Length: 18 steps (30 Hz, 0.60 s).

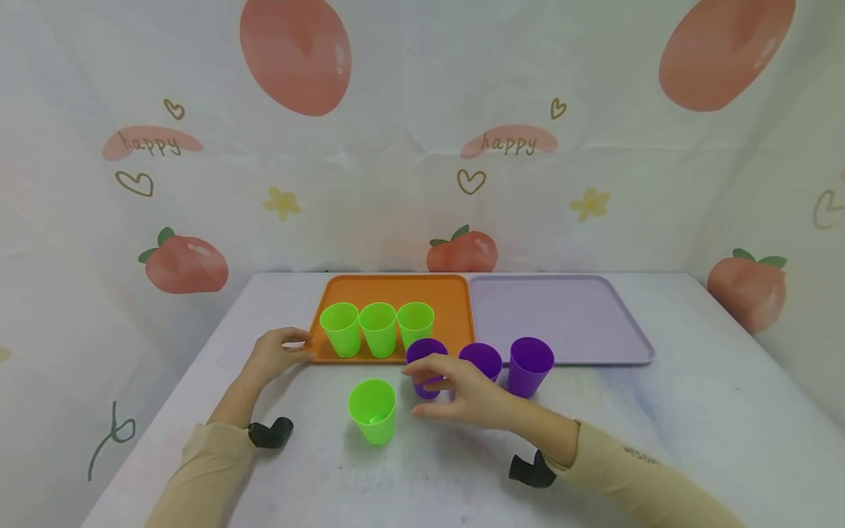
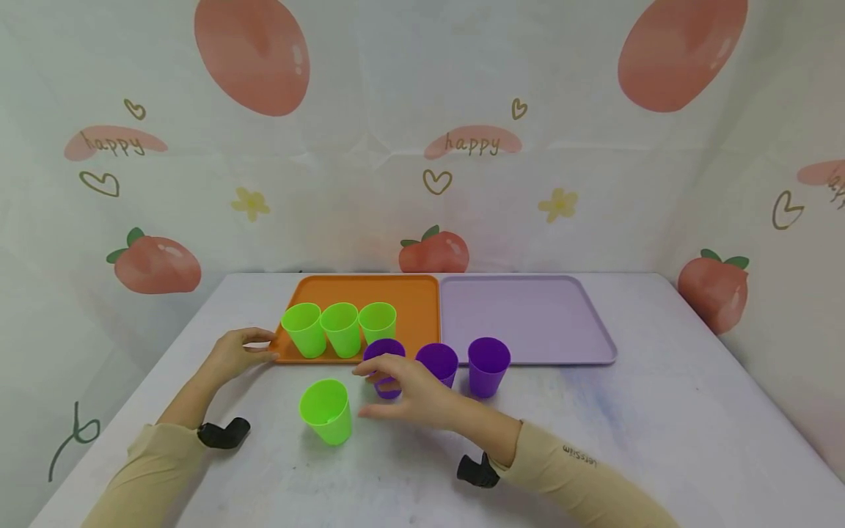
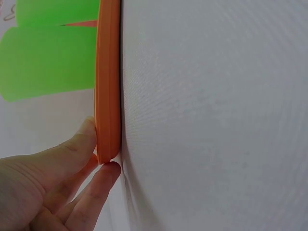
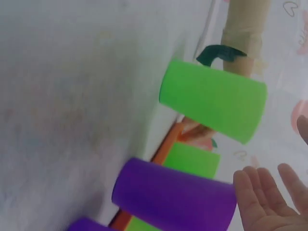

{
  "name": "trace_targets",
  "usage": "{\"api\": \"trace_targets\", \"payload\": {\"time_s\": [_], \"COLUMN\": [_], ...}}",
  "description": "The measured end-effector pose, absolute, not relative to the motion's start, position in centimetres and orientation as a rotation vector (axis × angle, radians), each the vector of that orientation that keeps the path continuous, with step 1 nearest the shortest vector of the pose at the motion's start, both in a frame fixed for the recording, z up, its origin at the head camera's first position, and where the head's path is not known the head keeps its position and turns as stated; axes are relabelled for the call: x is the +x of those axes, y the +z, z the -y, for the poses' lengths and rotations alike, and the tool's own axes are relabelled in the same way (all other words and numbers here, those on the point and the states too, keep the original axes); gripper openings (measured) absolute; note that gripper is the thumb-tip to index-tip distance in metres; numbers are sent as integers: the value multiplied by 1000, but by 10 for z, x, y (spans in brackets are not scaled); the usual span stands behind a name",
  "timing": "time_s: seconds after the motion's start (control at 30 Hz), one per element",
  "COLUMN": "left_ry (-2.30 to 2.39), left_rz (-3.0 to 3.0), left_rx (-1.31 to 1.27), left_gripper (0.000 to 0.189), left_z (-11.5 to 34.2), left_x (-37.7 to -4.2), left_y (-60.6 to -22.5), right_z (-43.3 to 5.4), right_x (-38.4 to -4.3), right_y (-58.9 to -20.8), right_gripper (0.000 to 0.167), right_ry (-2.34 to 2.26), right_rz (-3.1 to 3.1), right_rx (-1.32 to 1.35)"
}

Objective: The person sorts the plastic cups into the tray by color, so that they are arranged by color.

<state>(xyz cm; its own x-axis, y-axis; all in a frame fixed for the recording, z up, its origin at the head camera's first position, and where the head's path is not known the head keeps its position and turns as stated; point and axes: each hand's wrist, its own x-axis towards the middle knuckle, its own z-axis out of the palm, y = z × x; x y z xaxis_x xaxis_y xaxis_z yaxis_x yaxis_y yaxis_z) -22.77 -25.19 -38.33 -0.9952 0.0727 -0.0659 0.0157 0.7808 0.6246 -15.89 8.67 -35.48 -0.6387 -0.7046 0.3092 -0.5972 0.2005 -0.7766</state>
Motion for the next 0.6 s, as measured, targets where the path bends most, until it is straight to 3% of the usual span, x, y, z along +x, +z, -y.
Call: {"api": "trace_targets", "payload": {"time_s": [0.6], "left_ry": [1016], "left_rz": [-2885], "left_rx": [74], "left_gripper": [44], "left_z": [252], "left_x": [-227], "left_y": [-384], "right_z": [-58], "right_x": [-153], "right_y": [-369], "right_gripper": [53], "right_ry": [-1439], "right_rz": [-2402], "right_rx": [-1272]}}
